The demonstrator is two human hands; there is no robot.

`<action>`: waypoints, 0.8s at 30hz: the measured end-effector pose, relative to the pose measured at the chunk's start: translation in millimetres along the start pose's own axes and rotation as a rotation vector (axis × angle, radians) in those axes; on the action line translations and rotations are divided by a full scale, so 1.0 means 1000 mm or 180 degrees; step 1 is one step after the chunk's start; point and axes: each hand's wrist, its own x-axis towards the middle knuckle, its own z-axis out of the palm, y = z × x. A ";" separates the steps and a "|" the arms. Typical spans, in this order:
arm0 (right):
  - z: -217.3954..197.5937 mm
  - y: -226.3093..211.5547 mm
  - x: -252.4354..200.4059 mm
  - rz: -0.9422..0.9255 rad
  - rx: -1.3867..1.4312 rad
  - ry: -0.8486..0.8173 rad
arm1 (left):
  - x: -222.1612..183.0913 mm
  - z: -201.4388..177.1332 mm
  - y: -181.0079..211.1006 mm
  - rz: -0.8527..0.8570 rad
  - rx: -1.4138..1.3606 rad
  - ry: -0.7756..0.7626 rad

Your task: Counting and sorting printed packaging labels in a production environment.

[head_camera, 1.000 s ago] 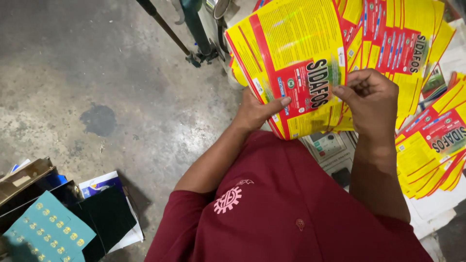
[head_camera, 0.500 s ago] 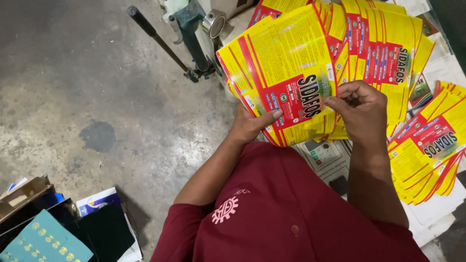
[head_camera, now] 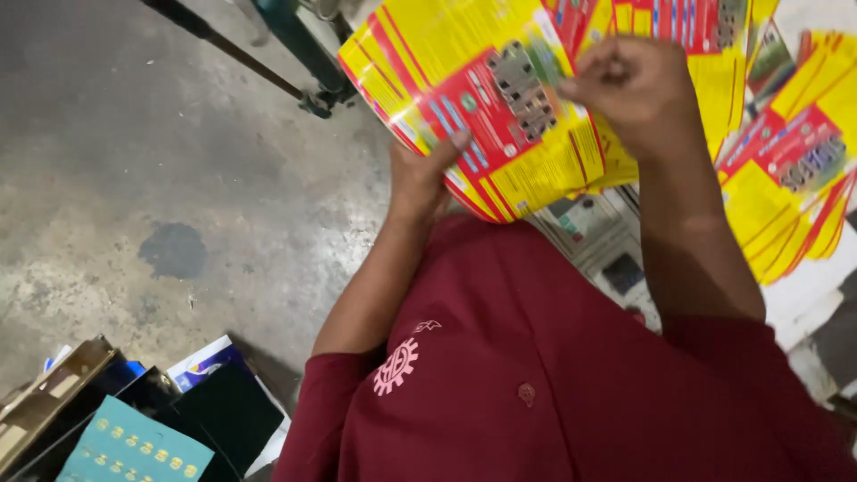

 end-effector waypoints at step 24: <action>-0.068 0.065 0.026 0.0062 0.0125 -0.0388 | 0.013 0.005 0.010 0.0038 -0.1246 0.0085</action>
